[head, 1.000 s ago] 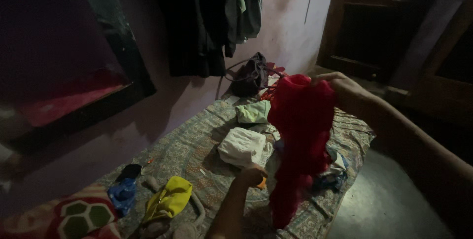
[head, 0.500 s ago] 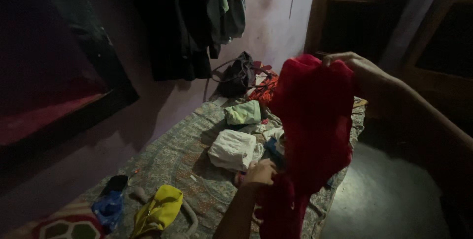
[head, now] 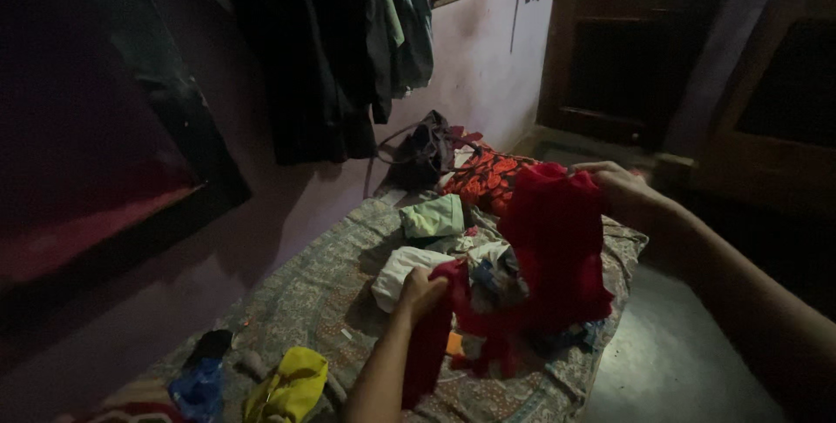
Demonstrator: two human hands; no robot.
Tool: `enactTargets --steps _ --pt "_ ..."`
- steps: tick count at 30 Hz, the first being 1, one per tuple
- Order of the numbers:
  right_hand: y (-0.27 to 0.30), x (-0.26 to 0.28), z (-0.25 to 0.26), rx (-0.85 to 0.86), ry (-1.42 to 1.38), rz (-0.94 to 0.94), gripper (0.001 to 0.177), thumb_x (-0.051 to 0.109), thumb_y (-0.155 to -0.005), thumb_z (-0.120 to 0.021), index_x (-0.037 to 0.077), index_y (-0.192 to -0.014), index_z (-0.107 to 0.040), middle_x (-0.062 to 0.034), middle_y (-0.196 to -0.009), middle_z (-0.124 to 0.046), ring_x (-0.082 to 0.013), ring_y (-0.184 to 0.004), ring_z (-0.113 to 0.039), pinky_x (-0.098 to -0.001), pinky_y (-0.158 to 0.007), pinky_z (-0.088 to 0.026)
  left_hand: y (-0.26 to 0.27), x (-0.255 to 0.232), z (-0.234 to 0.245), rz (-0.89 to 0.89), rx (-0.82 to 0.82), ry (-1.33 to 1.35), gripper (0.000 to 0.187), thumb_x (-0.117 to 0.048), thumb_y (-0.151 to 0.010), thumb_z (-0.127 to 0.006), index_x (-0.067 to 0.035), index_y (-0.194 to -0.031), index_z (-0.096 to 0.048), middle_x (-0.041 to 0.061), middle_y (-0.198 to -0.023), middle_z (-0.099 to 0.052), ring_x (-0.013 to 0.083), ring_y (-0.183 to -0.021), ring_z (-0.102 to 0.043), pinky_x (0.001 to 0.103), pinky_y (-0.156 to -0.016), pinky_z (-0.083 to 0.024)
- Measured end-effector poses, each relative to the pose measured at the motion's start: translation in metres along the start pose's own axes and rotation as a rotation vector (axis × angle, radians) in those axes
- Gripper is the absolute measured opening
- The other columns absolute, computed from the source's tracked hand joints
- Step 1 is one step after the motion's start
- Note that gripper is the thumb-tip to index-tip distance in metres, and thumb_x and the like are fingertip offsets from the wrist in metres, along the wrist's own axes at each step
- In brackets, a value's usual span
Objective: The person folds several items of clothing, including a red top, a white piece of fabric, and blue trousers, by hand on a bed and stacks them into piles.
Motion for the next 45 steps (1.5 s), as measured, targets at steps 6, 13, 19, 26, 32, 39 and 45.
enactTargets --steps 6,13,19,26,32,39,45 --pt "-0.003 -0.020 -0.005 -0.013 -0.005 -0.032 0.035 0.009 -0.100 -0.046 0.000 -0.124 -0.070 -0.0115 -0.095 -0.075 -0.0188 -0.080 -0.069 -0.0345 -0.074 -0.057 -0.023 0.000 -0.021 -0.105 0.150 0.211 0.055 -0.040 -0.069 -0.087 -0.009 -0.113 -0.077 0.010 -0.110 -0.080 0.0196 -0.101 -0.073 0.036 -0.087 -0.055" --pt "0.004 -0.033 -0.009 -0.028 -0.015 -0.041 0.037 0.009 -0.099 -0.046 0.001 -0.125 -0.070 -0.0121 -0.096 -0.076 -0.0191 -0.083 -0.071 -0.0343 -0.078 -0.058 0.015 -0.040 0.027 0.095 -0.185 -0.359 0.092 -0.013 -0.076 -0.078 -0.011 -0.155 -0.030 0.022 -0.120 -0.071 0.0396 -0.109 -0.068 0.047 -0.090 -0.057" --pt "0.007 -0.028 -0.010 -0.035 -0.014 -0.050 0.039 0.008 -0.098 -0.046 0.001 -0.127 -0.071 -0.0126 -0.097 -0.077 -0.0193 -0.085 -0.072 -0.0341 -0.080 -0.058 0.043 -0.118 0.077 0.040 -0.289 -0.512 0.083 0.007 -0.083 -0.064 -0.014 -0.155 -0.029 0.020 -0.128 -0.063 0.0379 -0.101 -0.069 0.045 -0.077 -0.060" --pt "-0.010 -0.052 -0.002 -0.063 0.065 -0.075 0.039 0.007 -0.096 -0.049 0.002 -0.127 -0.072 -0.0122 -0.094 -0.078 -0.0223 -0.083 -0.072 -0.0374 -0.079 -0.059 0.055 -0.128 0.103 -0.059 -0.404 -0.633 0.016 -0.004 -0.093 -0.059 -0.007 -0.100 -0.073 0.017 -0.108 -0.074 0.0355 -0.097 -0.072 0.046 -0.085 -0.058" --pt "-0.025 -0.075 0.000 -0.168 0.495 -0.140 0.031 0.016 -0.100 -0.054 0.001 -0.115 -0.076 -0.0173 -0.088 -0.077 -0.0285 -0.076 -0.073 -0.0415 -0.071 -0.060 0.030 -0.122 0.089 -0.191 -0.422 -0.245 0.025 -0.011 -0.082 -0.061 -0.010 -0.104 -0.073 0.017 -0.100 -0.075 0.0371 -0.094 -0.072 0.046 -0.080 -0.056" --pt "-0.006 -0.064 -0.025 -0.225 0.166 0.193 0.023 0.031 -0.090 -0.068 0.014 -0.104 -0.075 -0.0051 -0.086 -0.079 -0.0134 -0.077 -0.072 -0.0304 -0.072 -0.056 -0.019 -0.119 0.048 -0.270 -0.324 -0.023 0.025 -0.022 -0.092 -0.062 -0.007 -0.113 -0.063 0.020 -0.108 -0.071 0.0359 -0.099 -0.070 0.045 -0.086 -0.054" --pt "0.036 -0.063 -0.066 -0.191 0.317 0.024 0.051 0.040 -0.095 -0.078 -0.011 -0.100 -0.073 -0.0250 -0.096 -0.071 -0.0380 -0.087 -0.076 -0.0523 -0.081 -0.059 -0.018 -0.160 0.018 -0.368 -0.221 0.078 0.035 -0.026 -0.092 -0.053 -0.008 -0.121 -0.060 0.020 -0.108 -0.074 0.0390 -0.102 -0.070 0.047 -0.085 -0.054"
Point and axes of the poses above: each hand's wrist, its own y-axis away from the middle knuckle, its own z-axis out of the back of the hand, x = y × z, the point moved 6 cm from there along -y, towards the middle knuckle
